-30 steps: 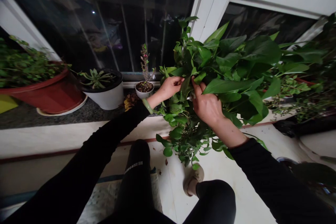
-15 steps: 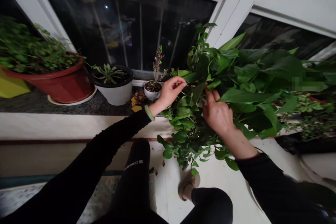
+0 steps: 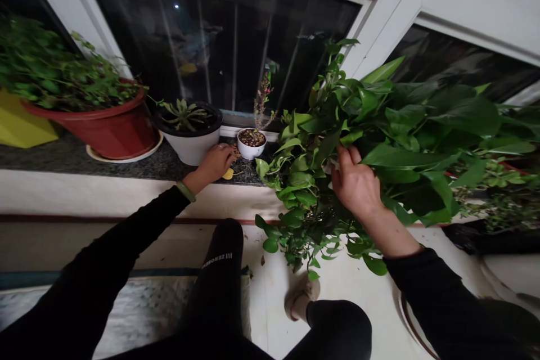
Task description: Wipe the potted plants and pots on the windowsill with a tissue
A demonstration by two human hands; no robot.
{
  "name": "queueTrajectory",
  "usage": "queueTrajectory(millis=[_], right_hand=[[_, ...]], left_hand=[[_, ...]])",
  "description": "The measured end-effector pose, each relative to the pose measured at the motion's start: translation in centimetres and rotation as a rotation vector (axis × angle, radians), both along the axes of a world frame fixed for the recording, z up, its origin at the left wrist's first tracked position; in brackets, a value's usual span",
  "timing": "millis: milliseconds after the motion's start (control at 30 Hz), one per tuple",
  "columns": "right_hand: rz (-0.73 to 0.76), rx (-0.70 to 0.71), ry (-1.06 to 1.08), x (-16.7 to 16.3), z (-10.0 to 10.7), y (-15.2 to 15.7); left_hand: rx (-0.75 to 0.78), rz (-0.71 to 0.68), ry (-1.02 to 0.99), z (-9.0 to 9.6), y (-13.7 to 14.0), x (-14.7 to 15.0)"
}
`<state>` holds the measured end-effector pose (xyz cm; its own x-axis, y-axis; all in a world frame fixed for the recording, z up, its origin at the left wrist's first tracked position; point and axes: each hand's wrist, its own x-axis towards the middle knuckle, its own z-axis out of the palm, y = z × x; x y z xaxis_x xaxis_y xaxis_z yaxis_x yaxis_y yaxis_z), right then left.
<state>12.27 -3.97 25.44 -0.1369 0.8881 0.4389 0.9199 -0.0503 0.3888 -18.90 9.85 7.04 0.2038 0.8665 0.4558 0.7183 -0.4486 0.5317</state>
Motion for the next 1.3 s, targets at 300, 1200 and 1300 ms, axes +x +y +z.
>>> queueTrajectory(millis=[300,1200,1300], right_hand=[[0.234,0.083,0.132,0.7,-0.3,-1.2],[0.115,0.305,1.146,5.7,-11.6,-7.0],[0.133,0.293,1.212,5.7,-12.4,-6.3]], left_hand=[[0.094,0.021,0.085,-0.7,-1.1,0.5],[0.037,-0.589,-0.297,5.8,-9.8,24.2],[0.061,-0.554,-0.279,5.4,-9.8,24.9]])
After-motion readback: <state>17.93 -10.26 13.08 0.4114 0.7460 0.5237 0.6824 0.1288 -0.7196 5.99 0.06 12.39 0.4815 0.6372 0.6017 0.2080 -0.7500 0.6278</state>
